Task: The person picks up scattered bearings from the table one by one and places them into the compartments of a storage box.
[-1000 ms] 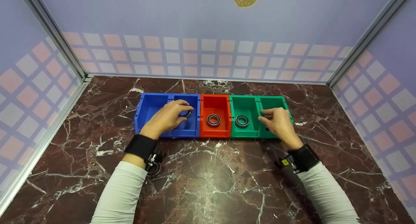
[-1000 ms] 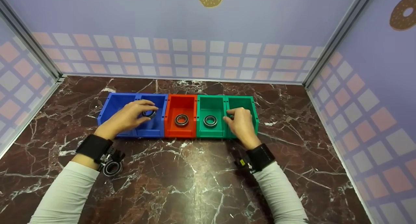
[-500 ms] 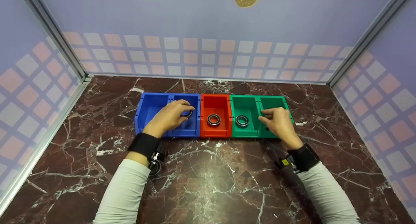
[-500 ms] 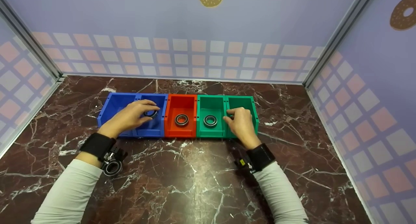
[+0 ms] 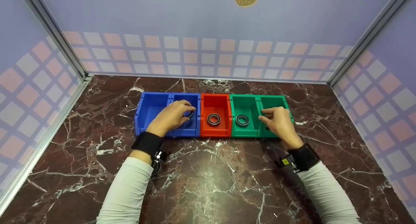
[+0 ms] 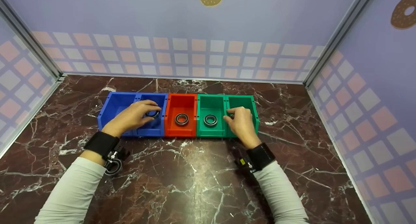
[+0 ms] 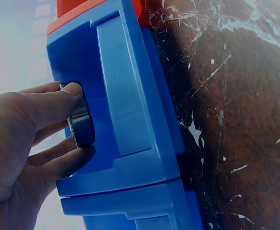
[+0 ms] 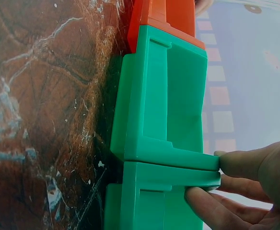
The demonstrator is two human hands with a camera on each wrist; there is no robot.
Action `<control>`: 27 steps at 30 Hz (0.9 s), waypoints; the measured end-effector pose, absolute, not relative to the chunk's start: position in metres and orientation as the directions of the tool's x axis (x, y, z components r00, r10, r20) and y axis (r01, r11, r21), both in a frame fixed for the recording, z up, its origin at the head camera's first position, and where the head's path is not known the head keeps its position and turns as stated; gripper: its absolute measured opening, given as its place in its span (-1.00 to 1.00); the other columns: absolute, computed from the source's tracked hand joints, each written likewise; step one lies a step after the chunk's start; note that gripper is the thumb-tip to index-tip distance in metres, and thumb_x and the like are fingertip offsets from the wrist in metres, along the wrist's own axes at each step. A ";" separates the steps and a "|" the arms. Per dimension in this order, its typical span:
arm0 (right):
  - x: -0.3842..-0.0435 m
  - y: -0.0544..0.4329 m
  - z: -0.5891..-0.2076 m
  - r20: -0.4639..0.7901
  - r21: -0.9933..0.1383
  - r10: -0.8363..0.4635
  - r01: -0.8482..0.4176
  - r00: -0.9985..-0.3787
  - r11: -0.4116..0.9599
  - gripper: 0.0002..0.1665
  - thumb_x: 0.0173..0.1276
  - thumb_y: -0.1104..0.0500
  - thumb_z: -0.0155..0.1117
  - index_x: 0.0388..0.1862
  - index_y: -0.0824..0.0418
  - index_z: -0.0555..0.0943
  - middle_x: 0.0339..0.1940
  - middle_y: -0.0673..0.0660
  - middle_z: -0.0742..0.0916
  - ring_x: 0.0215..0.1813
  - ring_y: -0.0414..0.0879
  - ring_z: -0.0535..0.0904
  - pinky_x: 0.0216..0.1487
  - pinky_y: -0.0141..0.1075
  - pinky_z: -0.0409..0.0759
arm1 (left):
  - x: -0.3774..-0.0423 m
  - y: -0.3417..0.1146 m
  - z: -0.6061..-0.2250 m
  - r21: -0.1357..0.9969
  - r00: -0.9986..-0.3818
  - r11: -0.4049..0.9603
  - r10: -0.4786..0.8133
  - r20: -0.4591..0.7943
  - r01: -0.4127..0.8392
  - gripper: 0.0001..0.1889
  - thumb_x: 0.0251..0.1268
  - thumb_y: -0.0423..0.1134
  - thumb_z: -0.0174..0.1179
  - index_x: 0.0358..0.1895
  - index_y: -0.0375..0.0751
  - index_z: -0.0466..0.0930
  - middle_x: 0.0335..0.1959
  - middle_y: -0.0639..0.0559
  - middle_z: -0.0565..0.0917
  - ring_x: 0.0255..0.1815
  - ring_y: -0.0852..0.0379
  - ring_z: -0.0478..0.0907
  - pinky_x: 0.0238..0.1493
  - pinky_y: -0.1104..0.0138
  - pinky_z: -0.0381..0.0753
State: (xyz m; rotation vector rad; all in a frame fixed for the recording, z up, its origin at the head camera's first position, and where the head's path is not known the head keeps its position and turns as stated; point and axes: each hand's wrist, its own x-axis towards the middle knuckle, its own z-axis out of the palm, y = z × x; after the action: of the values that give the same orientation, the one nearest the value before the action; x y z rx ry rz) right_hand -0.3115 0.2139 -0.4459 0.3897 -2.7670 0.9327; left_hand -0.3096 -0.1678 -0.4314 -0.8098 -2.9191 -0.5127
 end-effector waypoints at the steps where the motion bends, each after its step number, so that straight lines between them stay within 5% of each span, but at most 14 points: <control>1: -0.312 0.214 -0.446 0.269 -0.563 -0.184 -0.309 -0.946 0.766 -0.61 0.35 0.18 0.35 0.11 0.34 0.67 -0.12 0.38 0.79 -0.32 0.10 0.76 -0.36 -0.20 0.68 | -0.310 -0.167 -0.431 0.295 -0.860 0.808 0.487 0.153 0.510 -0.56 0.23 -0.37 0.32 0.21 -0.19 0.62 0.22 -0.19 0.60 0.29 -0.16 0.50 0.43 0.04 0.41; 9: -0.312 0.214 -0.444 0.288 -0.555 -0.180 -0.317 -0.941 0.769 -0.61 0.33 0.18 0.37 0.09 0.34 0.67 -0.13 0.38 0.79 -0.31 0.10 0.76 -0.30 -0.08 0.72 | -0.313 -0.165 -0.432 0.264 -0.869 0.829 0.484 0.101 0.493 -0.53 0.25 -0.35 0.32 0.25 -0.17 0.58 0.23 -0.19 0.59 0.28 -0.16 0.51 0.41 0.04 0.44; 19: -0.310 0.214 -0.444 0.269 -0.554 -0.173 -0.300 -0.947 0.776 -0.60 0.35 0.18 0.35 0.12 0.32 0.66 -0.18 0.35 0.80 -0.46 0.00 0.69 -0.49 -0.42 0.49 | -0.317 -0.161 -0.436 0.237 -0.861 0.829 0.499 0.097 0.507 -0.53 0.22 -0.36 0.32 0.24 -0.20 0.59 0.17 -0.21 0.62 0.21 -0.17 0.56 0.34 0.04 0.51; 27: -0.310 0.213 -0.445 0.268 -0.558 -0.179 -0.304 -0.947 0.772 -0.61 0.35 0.18 0.35 0.11 0.32 0.67 -0.17 0.36 0.80 -0.42 0.04 0.73 -0.38 -0.21 0.67 | -0.319 -0.160 -0.441 0.198 -0.858 0.836 0.508 0.077 0.512 -0.55 0.21 -0.37 0.33 0.22 -0.21 0.61 0.11 -0.22 0.65 0.16 -0.19 0.59 0.30 0.03 0.54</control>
State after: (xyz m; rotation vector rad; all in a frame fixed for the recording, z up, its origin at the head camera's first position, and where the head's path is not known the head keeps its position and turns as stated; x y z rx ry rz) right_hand -0.3101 0.2135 -0.4450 0.3819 -2.7661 0.9229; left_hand -0.3193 -0.1596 -0.4407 -0.8304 -2.9894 -0.3311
